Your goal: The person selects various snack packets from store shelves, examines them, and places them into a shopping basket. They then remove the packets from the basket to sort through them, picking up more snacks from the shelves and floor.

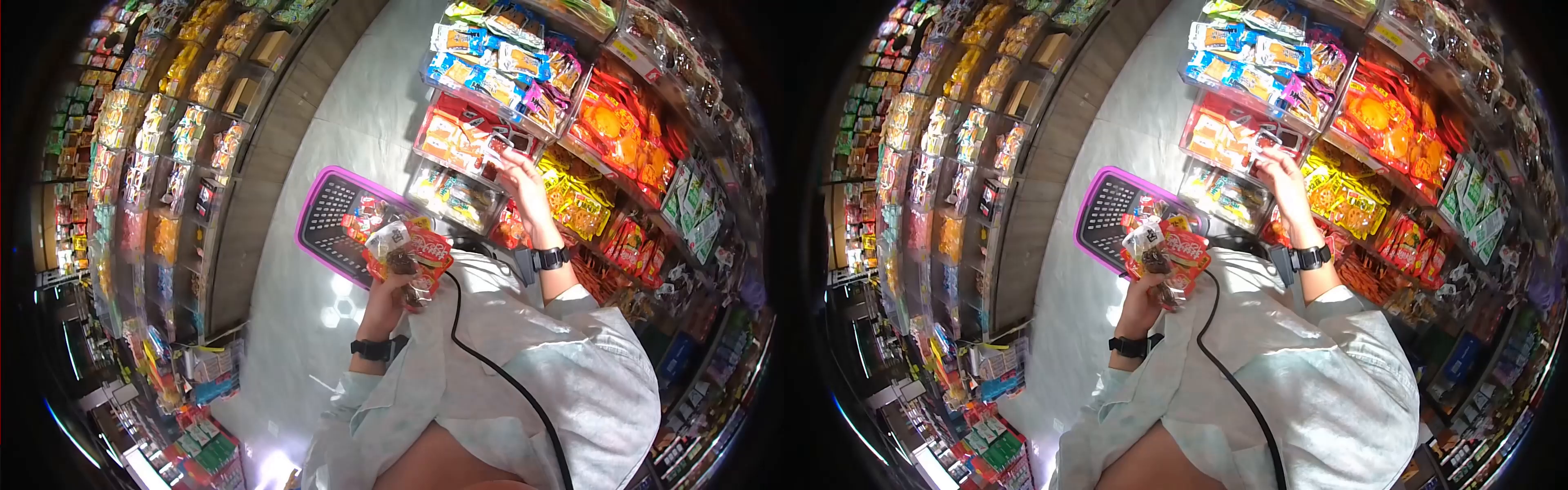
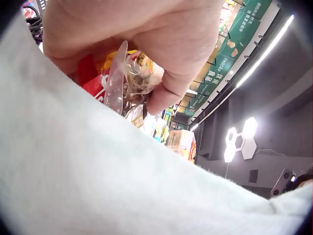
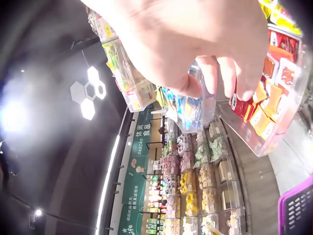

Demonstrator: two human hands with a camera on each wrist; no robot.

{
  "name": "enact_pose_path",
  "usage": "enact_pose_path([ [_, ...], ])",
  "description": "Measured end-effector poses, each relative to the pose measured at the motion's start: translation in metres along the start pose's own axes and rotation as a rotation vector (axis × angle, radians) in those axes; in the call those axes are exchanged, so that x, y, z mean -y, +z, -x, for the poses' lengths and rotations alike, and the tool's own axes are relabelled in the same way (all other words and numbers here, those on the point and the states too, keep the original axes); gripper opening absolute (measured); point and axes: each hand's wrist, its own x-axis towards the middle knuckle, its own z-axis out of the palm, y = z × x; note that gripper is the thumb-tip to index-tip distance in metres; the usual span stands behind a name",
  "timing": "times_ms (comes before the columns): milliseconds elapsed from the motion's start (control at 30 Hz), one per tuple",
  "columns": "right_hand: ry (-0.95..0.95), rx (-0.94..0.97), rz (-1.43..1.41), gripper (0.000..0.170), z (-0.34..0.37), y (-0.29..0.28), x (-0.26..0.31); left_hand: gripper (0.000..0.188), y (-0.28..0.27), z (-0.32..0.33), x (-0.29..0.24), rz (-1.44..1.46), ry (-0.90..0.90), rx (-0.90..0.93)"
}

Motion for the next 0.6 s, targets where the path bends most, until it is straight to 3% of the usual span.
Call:
enact_pose_path([
  [133,0.152,0.157,0.035,0.026,0.047,0.016,-0.017,0.051,-0.007,-0.003,-0.002,-0.020,0.045,0.100],
  [167,0.113,0.294,0.057,0.025,0.051,0.011,-0.036,0.051,-0.008,-0.002,-0.004,-0.023,0.028,0.127],
  [300,0.137,0.408,0.055,0.031,0.114,0.040,-0.038,0.054,-0.032,-0.003,-0.004,-0.079,-0.066,0.238],
  [333,0.198,0.361,0.131,0.032,0.131,0.049,-0.032,0.055,-0.036,-0.002,-0.005,-0.099,-0.092,0.269],
  [433,0.135,0.414,0.270,0.033,0.164,0.049,-0.043,0.059,-0.047,-0.002,-0.001,-0.153,-0.162,0.380],
  [500,0.094,0.307,0.271,0.030,0.191,0.052,-0.047,0.060,-0.062,-0.012,0.009,-0.226,-0.232,0.478],
  [533,0.076,0.249,0.272,0.028,0.206,0.054,-0.049,0.061,-0.055,-0.008,0.010,-0.224,-0.287,0.444],
  [600,0.053,0.110,0.273,0.021,0.237,0.052,-0.055,0.060,-0.054,-0.008,0.012,-0.192,-0.356,0.582],
])
